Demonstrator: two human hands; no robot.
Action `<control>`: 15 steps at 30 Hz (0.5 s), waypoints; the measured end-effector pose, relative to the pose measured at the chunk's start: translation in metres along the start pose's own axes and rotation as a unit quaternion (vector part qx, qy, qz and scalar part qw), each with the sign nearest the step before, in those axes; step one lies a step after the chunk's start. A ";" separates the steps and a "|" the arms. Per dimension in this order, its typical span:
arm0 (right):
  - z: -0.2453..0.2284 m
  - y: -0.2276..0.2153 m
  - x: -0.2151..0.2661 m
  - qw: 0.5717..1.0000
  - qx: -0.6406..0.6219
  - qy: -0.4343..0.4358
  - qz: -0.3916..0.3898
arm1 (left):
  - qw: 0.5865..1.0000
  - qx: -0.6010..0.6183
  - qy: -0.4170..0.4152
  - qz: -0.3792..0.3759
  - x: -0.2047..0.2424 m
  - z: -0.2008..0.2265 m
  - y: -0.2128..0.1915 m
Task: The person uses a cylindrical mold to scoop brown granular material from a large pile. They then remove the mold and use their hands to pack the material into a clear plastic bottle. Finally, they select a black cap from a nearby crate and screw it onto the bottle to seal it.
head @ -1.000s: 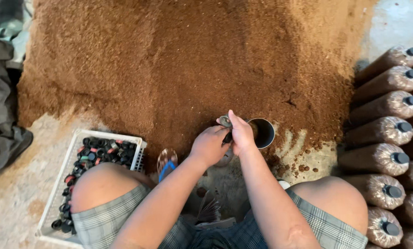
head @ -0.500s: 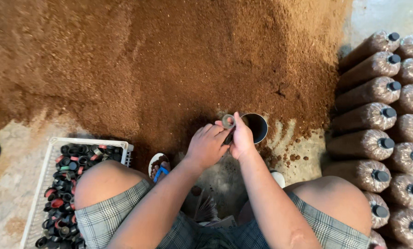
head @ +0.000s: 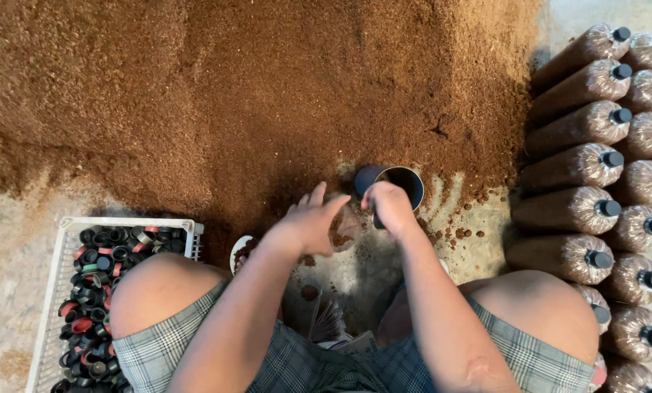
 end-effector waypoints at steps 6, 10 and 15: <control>0.026 0.008 0.017 0.926 0.276 0.046 -0.254 | 0.996 -0.075 -0.009 0.044 -0.036 -0.006 0.030; 0.036 0.011 0.028 0.872 0.392 0.042 -0.290 | 0.989 -0.109 0.009 0.100 -0.065 -0.017 0.049; 0.003 0.026 0.050 0.899 0.393 -0.018 -0.192 | 0.991 0.019 -0.017 0.133 -0.094 -0.032 0.065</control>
Point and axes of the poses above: each hand's wrist, its own x-axis away from the middle knuckle, its own y-axis out of the palm, z = x × y, the point moved 7 cm from there along -x, towards the middle knuckle, and after that the axes turned 9 degrees about -x, right-handed, at the moved point
